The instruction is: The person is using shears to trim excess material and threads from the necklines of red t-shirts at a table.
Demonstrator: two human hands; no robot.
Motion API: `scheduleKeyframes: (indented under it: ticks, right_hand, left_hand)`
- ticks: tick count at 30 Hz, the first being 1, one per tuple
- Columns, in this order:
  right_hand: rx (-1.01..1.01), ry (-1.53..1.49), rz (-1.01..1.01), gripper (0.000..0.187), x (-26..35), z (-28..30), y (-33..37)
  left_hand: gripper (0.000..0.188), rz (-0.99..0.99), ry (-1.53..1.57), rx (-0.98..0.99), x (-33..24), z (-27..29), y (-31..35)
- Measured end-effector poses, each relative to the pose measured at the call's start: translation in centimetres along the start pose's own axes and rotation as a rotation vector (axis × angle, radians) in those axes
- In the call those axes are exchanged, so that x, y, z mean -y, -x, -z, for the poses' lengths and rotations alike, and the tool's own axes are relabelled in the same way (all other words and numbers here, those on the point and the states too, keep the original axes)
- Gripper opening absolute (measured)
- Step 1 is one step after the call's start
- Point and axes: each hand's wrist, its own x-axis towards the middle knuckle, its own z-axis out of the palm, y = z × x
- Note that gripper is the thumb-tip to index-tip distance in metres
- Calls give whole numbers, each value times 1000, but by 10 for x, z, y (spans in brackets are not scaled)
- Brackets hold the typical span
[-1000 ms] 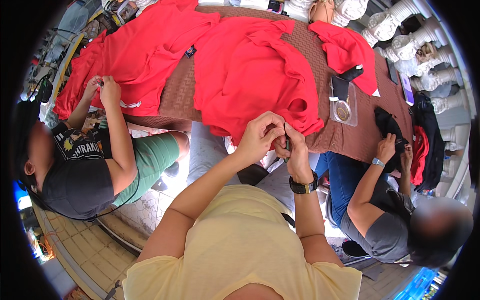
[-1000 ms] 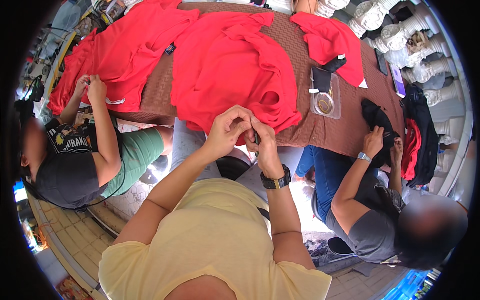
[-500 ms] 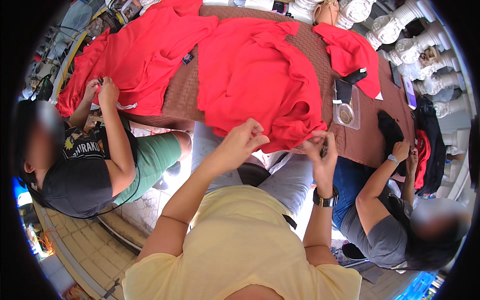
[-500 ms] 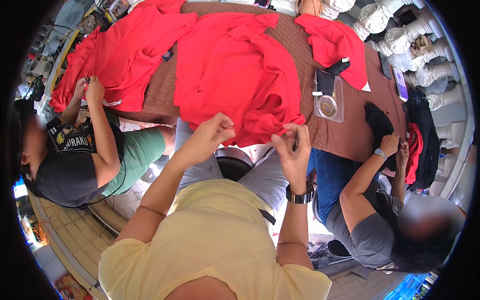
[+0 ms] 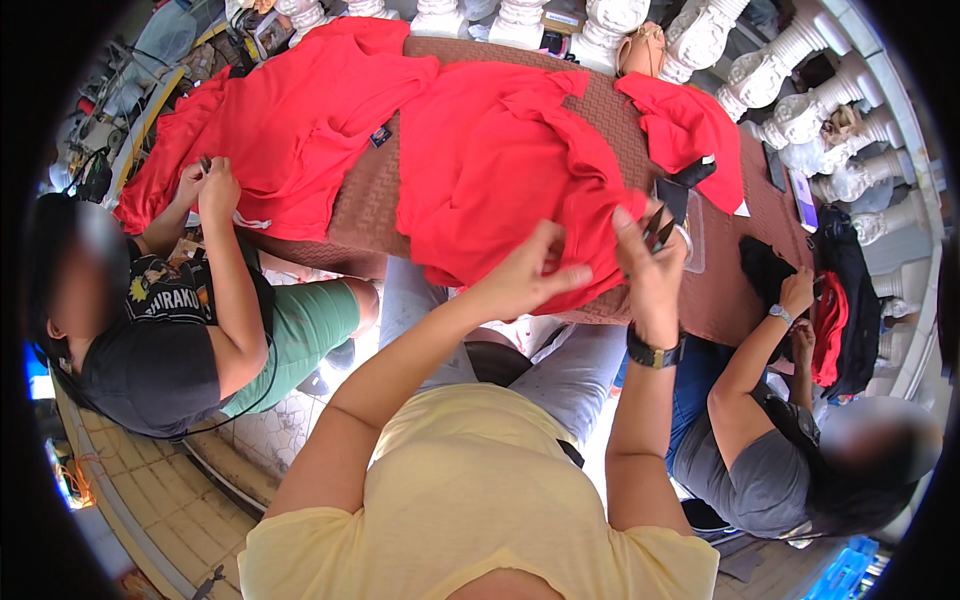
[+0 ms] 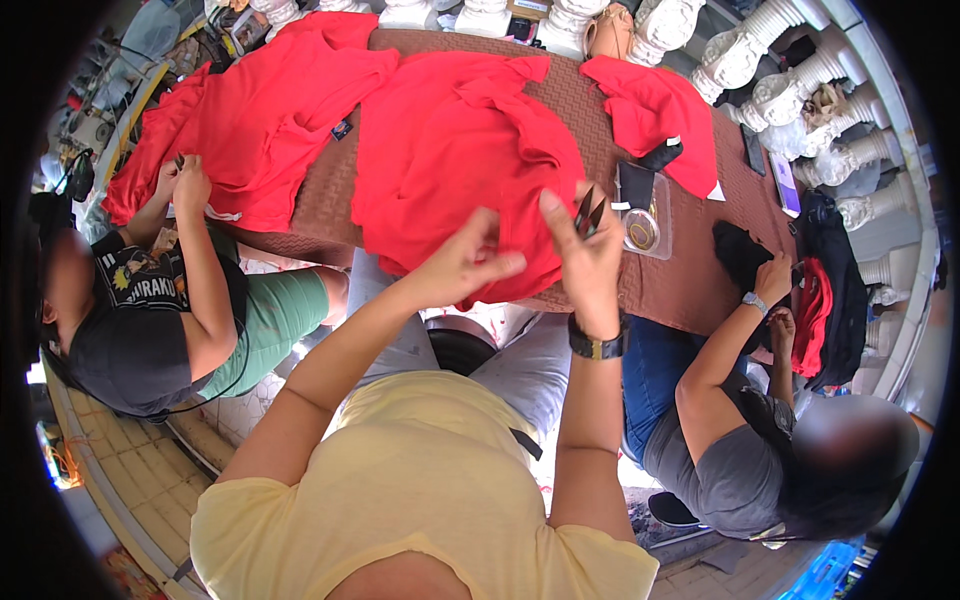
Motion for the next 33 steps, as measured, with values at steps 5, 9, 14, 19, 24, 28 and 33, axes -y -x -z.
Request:
scheduleKeyframes:
  ticks: [5,9,14,19,24,28,33]
  right_hand:
    - [-189,-96,193,17,47,9,-41]
    - [-148,-134,253,20,51,38,-69]
    - [-227,-107,248,21,55,38,-75]
    - [-311,-10,187,27,42,50,-82]
    - [-152,722,5,48,-48,70,-101]
    - [-359,1029,440,23,-42,30,-55]
    - [248,681,237,19,-42,-5,-16]
  left_hand:
    - [45,-359,-1132,-214,11,11,12]
    - [25,-333,-1194,-46,-13,55,24]
    - [25,-278,-1089,48,-55,88,42]
    - [42,-275,-819,-101,-52,141,60]
    - [22,-356,-822,-583,-54,135,52]
    - [19,-557,-885,-495,-43,67,63]
    - [28,-572,-1295,-259,43,21,96]
